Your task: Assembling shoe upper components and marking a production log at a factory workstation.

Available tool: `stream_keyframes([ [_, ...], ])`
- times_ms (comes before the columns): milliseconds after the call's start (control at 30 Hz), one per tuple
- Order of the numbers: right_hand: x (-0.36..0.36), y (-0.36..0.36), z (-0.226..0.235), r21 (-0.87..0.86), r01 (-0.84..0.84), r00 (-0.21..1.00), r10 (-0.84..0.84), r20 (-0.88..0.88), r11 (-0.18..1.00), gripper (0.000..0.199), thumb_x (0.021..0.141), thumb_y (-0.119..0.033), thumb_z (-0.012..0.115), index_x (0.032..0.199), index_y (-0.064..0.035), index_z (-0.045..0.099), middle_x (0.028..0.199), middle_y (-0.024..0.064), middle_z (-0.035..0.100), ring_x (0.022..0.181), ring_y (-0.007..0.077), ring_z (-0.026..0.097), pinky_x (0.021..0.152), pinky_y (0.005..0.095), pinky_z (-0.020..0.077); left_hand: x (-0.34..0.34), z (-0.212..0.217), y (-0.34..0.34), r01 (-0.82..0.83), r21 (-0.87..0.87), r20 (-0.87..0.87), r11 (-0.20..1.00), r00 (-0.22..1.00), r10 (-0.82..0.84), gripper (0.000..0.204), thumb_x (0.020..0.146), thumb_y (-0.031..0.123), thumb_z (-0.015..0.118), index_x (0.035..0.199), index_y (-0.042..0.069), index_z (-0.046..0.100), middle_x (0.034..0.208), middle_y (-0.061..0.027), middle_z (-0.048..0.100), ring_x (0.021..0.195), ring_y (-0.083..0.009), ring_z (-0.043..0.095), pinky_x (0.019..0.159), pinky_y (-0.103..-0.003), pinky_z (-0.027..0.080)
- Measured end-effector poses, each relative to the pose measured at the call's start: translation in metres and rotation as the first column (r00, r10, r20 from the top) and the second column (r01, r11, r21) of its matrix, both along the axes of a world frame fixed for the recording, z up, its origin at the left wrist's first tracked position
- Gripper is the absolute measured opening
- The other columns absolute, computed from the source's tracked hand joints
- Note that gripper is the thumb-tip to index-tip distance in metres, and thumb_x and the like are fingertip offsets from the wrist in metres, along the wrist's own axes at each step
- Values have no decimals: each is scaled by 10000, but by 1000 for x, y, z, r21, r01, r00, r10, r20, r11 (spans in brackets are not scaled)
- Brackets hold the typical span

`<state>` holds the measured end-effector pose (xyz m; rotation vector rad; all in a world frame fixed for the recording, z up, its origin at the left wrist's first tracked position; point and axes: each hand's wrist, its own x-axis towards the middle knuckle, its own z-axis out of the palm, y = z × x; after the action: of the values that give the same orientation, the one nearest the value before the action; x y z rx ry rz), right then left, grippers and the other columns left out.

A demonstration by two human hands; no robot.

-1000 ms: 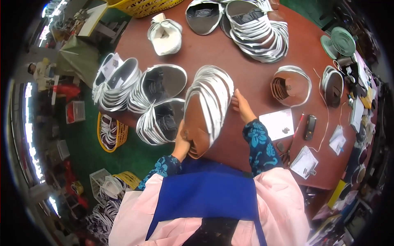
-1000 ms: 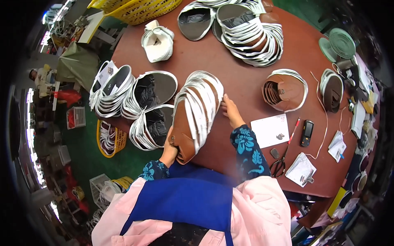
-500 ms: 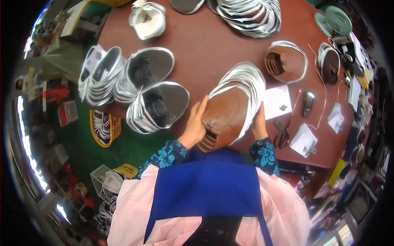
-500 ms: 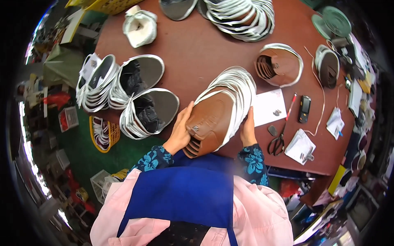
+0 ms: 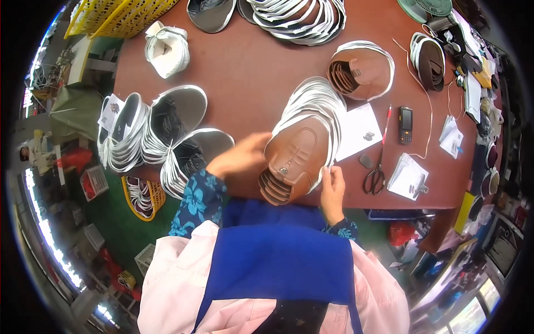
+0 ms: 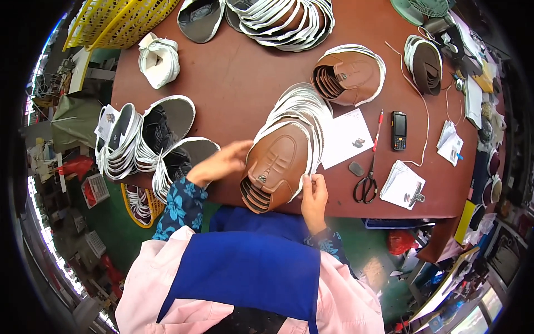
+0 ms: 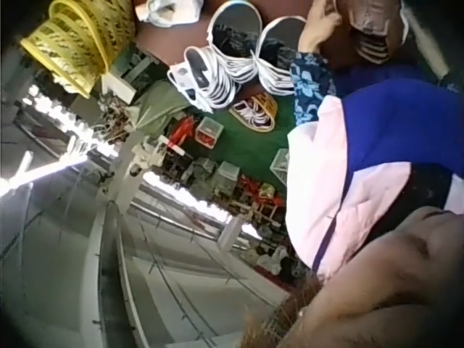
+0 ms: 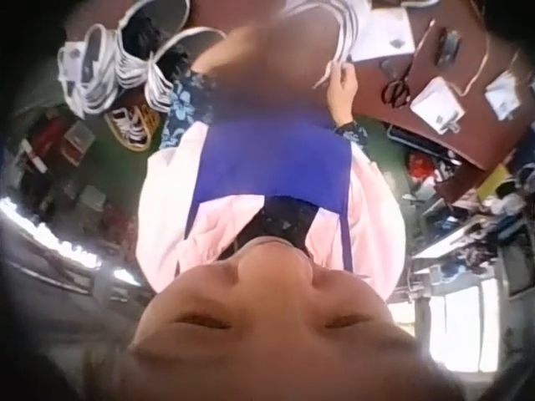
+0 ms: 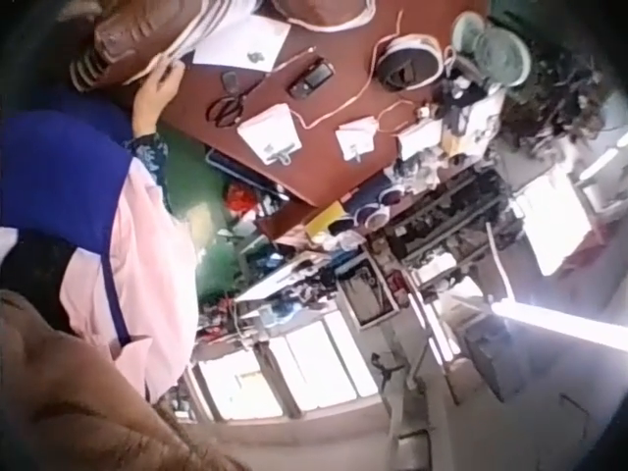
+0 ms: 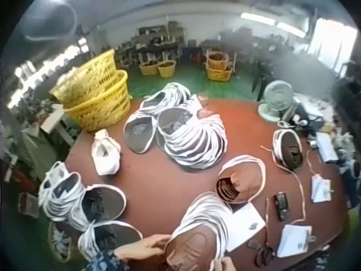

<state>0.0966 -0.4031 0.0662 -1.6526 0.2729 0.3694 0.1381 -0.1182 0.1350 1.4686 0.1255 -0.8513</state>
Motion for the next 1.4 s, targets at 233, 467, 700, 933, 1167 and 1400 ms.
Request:
stream_keyframes([
  [233, 5, -7, -24, 1, 57, 998, -57, 6, 998, 137, 1049, -84, 490, 942, -27, 554, 814, -25, 523, 749, 43, 450, 662, 219, 383, 75, -83, -25, -297, 267, 594, 917, 800, 86, 308, 908, 214, 714, 1178, 66, 694, 1200, -141, 669, 996, -209, 657, 853, -338, 530],
  [467, 14, -13, -31, -33, 37, 999, -38, -30, 999, 128, 1025, -71, 509, 952, -9, 595, 879, -4, 591, 838, 61, 511, 761, 222, 429, 79, -127, -14, -609, -130, 66, 782, 782, 620, 160, 1013, 224, 629, 1021, 64, 628, 793, 27, 567, 648, -34, 506, 561, -216, 496],
  [700, 19, -13, -34, 45, 43, 999, -42, -21, 998, 130, 1026, -67, 512, 939, -12, 591, 858, -8, 581, 813, 59, 499, 735, 222, 426, -17, -83, 46, -444, 154, -13, 882, 892, 452, 157, 1038, 244, 576, 1009, 91, 594, 716, 53, 506, 556, -62, 517, 540, -266, 514],
  [933, 26, -11, -32, 43, 17, 1000, -17, -11, 999, 130, 1012, -58, 522, 910, -3, 583, 793, -14, 538, 747, 60, 454, 673, 234, 395, -155, -36, 3, -141, 798, 370, 585, 882, -292, 126, 862, 135, 716, 921, 36, 667, 894, -119, 651, 855, -331, 667, 696, -431, 524],
  [1167, 29, -12, -26, 108, 1, 1000, 1, -19, 994, 175, 1024, -107, 544, 888, -6, 589, 751, -43, 517, 695, 41, 415, 612, 227, 357, -114, -4, -115, -549, 542, 773, 637, 622, -122, 236, 798, 247, 820, 790, 85, 648, 792, -51, 609, 743, -253, 617, 628, -364, 496],
  [1400, 34, -9, -13, 181, 42, 989, -15, -149, 983, 264, 1020, -248, 610, 854, -43, 616, 737, -20, 577, 579, 51, 508, 509, 217, 437, -158, 1, -95, -822, 109, 313, 558, 562, 766, 162, 909, 104, 753, 1023, 15, 679, 949, -20, 711, 905, -70, 630, 791, -260, 516],
])
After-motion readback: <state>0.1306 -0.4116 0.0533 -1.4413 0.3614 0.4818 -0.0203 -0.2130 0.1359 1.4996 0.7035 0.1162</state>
